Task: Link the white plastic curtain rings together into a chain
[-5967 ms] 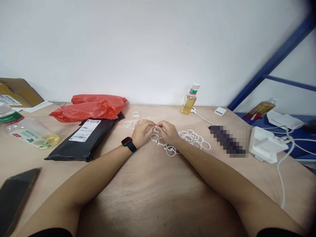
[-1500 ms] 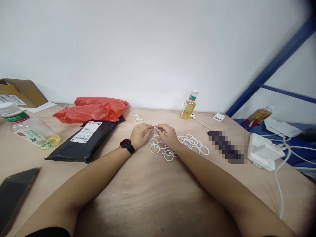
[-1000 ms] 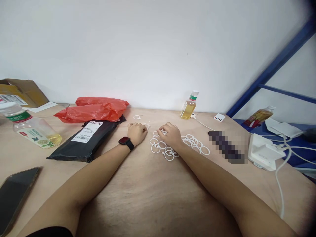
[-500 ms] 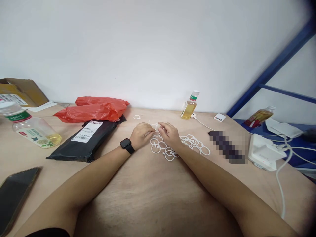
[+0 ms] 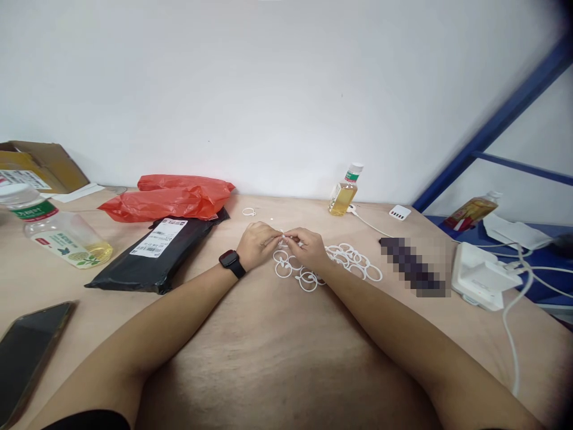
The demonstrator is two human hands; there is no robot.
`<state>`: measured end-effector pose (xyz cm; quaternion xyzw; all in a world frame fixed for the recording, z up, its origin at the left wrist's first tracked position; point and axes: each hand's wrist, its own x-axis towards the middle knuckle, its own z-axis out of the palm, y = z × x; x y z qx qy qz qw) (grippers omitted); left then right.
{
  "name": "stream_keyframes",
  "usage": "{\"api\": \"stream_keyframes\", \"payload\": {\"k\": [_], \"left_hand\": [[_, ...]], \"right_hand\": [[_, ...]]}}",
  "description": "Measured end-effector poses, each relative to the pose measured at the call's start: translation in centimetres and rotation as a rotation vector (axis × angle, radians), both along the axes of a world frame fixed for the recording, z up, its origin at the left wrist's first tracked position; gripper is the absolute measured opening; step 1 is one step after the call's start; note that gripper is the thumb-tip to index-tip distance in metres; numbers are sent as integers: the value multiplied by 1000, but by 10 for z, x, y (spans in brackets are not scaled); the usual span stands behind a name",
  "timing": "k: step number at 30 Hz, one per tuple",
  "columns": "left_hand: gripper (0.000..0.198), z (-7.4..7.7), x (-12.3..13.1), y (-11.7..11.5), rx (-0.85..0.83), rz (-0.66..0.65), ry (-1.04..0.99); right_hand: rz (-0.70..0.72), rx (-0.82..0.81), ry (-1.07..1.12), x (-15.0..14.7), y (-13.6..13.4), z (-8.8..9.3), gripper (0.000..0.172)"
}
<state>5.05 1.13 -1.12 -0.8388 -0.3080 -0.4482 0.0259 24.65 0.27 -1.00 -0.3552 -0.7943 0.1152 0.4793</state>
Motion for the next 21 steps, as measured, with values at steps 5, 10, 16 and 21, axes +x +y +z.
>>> {"api": "stream_keyframes", "payload": {"k": [5, 10, 16, 21], "left_hand": [[23, 3, 2, -4, -33, 13, 37], [28, 4, -5, 4, -160, 154, 49], [38, -6, -18, 33, -417, 581, 236], [44, -6, -18, 54, -458, 599, 397]], "right_hand": [[46, 31, -70, 2, -1, 2, 15], [-60, 62, -79, 2, 4, -1, 18], [-107, 112, -451, 9, 13, -2, 20], [-77, 77, -627, 6, 11, 1, 18]]}}
